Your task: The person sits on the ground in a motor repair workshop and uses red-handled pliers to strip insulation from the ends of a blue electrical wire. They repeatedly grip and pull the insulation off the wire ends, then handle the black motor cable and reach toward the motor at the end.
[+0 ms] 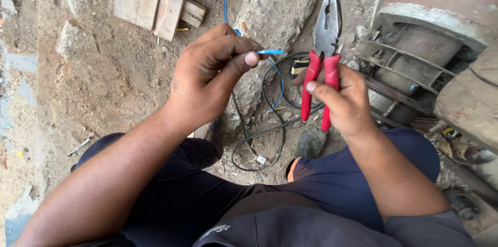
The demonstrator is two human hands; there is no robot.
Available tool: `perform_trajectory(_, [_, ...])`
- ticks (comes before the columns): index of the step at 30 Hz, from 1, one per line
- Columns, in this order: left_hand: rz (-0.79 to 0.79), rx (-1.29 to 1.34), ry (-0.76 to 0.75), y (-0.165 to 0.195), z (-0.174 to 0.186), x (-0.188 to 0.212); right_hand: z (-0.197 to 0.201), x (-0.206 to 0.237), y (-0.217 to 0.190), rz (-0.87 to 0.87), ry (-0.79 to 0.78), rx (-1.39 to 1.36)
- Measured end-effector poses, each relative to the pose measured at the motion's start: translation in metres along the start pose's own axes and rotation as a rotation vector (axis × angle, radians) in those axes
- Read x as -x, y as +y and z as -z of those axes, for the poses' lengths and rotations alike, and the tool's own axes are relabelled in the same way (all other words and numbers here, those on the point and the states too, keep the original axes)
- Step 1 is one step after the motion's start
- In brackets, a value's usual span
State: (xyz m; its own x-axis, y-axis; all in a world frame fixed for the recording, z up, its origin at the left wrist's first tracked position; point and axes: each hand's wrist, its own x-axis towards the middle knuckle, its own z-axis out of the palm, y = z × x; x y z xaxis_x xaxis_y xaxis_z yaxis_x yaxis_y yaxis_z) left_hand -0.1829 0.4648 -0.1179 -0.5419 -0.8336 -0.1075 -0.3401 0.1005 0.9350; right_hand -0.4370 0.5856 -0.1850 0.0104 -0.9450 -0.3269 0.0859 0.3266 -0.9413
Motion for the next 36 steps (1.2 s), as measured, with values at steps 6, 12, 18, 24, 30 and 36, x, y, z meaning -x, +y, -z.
perform_trajectory(6, [0.098,0.176,-0.016,0.000,-0.005,0.001,-0.016,0.004,-0.014,0.118,-0.003,0.163])
perform_trajectory(12, [0.222,0.455,-0.082,0.000,-0.015,0.008,-0.026,-0.002,-0.022,0.435,0.052,0.625])
perform_trajectory(18, [0.154,0.577,-0.147,0.002,-0.020,0.016,-0.033,0.000,-0.027,0.510,0.054,0.698])
perform_trajectory(24, [0.167,0.428,-0.174,0.009,-0.017,0.018,-0.035,0.000,-0.029,0.640,0.069,0.812])
perform_trajectory(30, [-0.057,0.350,-0.242,0.019,-0.006,0.019,-0.026,0.004,-0.033,0.847,0.142,0.993])
perform_trajectory(36, [-0.169,0.370,-0.334,0.021,0.002,0.019,-0.025,0.011,-0.034,0.929,0.191,1.065])
